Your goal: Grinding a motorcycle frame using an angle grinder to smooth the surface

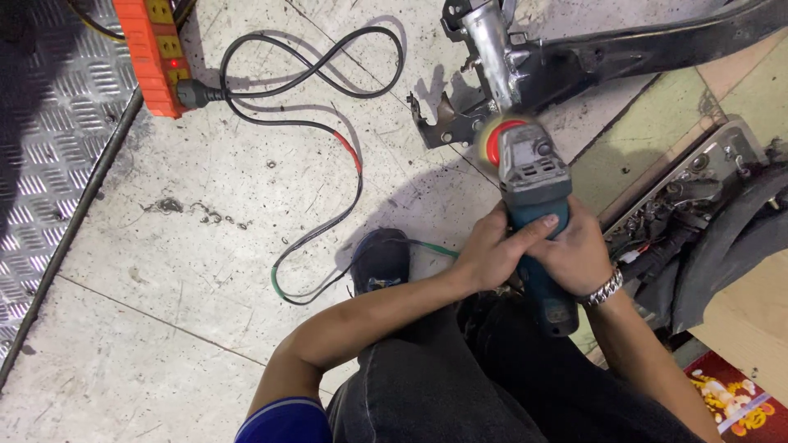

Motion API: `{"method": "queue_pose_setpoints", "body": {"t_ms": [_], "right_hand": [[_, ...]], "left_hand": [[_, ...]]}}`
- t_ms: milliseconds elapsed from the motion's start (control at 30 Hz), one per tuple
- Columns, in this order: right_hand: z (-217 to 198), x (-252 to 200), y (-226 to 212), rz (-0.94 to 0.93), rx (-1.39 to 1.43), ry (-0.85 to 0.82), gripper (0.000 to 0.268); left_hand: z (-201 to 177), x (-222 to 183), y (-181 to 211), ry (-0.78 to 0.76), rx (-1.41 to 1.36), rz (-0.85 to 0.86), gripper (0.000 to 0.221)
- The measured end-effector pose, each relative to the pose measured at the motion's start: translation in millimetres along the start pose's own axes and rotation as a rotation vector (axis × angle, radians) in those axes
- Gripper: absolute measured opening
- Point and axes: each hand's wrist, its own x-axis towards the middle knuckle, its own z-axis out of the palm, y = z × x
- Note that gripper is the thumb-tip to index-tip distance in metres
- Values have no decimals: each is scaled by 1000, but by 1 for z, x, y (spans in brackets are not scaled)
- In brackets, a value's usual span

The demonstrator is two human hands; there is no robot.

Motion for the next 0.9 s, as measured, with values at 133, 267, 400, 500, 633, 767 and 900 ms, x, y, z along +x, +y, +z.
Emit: {"method": "queue_pose_setpoints", "body": {"t_ms": [133,267,400,500,633,767,900], "right_hand": [[7,3,-13,-8,-8,2,15],[17,9,-8,-8,33,-1,14],[13,12,-17,-21,23,-17,19],[22,15,-29,-31,63,7,14],[25,24,-27,-96,143,-18,10],[24,37,-30,-236,124,10,11],[6,34,-55,-280,56,75,13]], "left_hand": [[-8,-1,2,18,12,-14,85],[-16,4,-11,5,-11,11,83],[-22,-2,3,29,-12,33,85],[-27,-2,15,48,38,12,86],[-32,-3,45,50,110,-45,91],[-36,-3,72,45,176,-58,87],[-27,1,80,37,214,-32,86]]}}
